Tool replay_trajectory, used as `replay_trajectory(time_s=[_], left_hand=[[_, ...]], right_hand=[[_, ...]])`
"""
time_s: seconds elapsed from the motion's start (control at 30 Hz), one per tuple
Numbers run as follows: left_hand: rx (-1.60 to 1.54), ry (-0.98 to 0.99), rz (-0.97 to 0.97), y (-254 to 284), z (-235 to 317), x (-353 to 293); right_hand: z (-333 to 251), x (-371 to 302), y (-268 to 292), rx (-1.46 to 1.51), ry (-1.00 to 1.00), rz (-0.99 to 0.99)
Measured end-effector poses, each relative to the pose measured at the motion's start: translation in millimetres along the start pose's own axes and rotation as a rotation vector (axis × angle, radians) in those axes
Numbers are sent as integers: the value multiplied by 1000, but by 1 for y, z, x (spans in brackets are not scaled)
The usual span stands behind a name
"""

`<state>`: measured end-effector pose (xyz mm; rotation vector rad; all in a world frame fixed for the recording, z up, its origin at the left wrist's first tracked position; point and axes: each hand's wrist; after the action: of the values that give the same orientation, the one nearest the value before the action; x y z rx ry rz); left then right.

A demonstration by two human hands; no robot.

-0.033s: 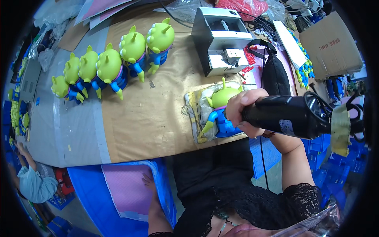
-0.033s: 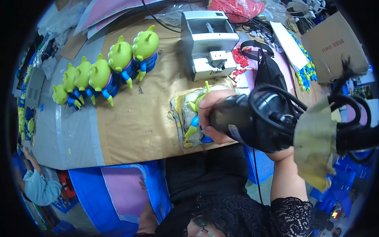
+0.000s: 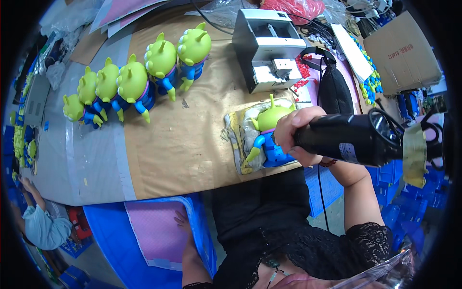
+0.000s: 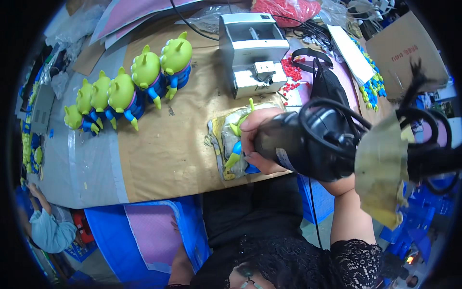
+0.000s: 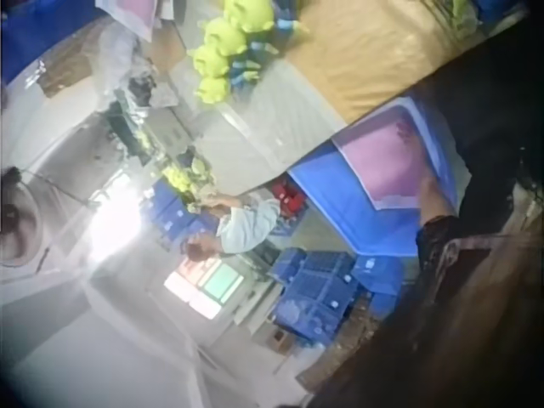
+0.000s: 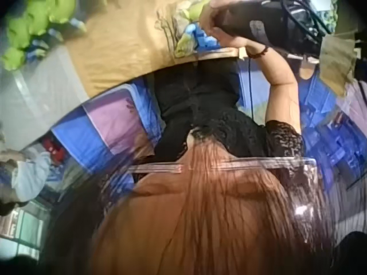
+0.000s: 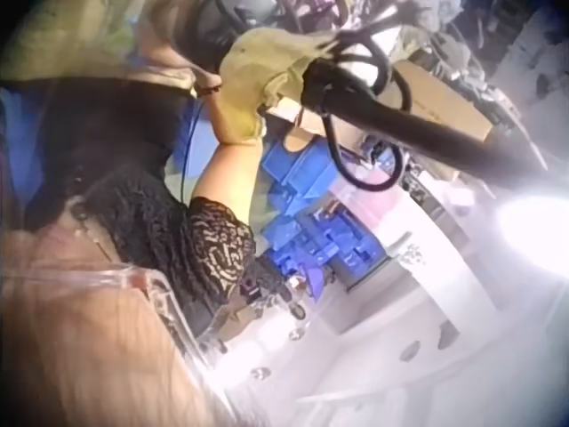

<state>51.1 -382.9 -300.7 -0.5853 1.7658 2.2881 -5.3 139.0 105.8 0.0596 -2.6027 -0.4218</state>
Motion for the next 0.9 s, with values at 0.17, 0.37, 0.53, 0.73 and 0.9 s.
replay_trajectory(time_s=[0.17, 0.37, 0.53, 0.73, 0.9], left_hand=[[-112, 24, 7, 5, 1, 0], [-212, 57, 24, 18, -8, -3], [-275, 89, 41, 30, -30, -20], [-394, 147, 54, 57, -69, -84], [-431, 202, 67, 71, -97, -145]], right_hand=[[-19, 24, 26, 34, 51, 79], [14, 64, 89, 1, 19, 594], [54, 77, 110, -285, -104, 617], [60, 78, 110, -55, -228, 622], [-5, 32, 102, 28, -206, 557]])
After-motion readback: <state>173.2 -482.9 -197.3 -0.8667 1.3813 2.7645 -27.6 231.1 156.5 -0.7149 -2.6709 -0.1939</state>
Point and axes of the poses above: each hand's wrist, its own x-axis towards the middle knuckle, its own y-axis out of the back of the hand, z = x × y, and after that the axes turned 8 degrees about -x, right-handed
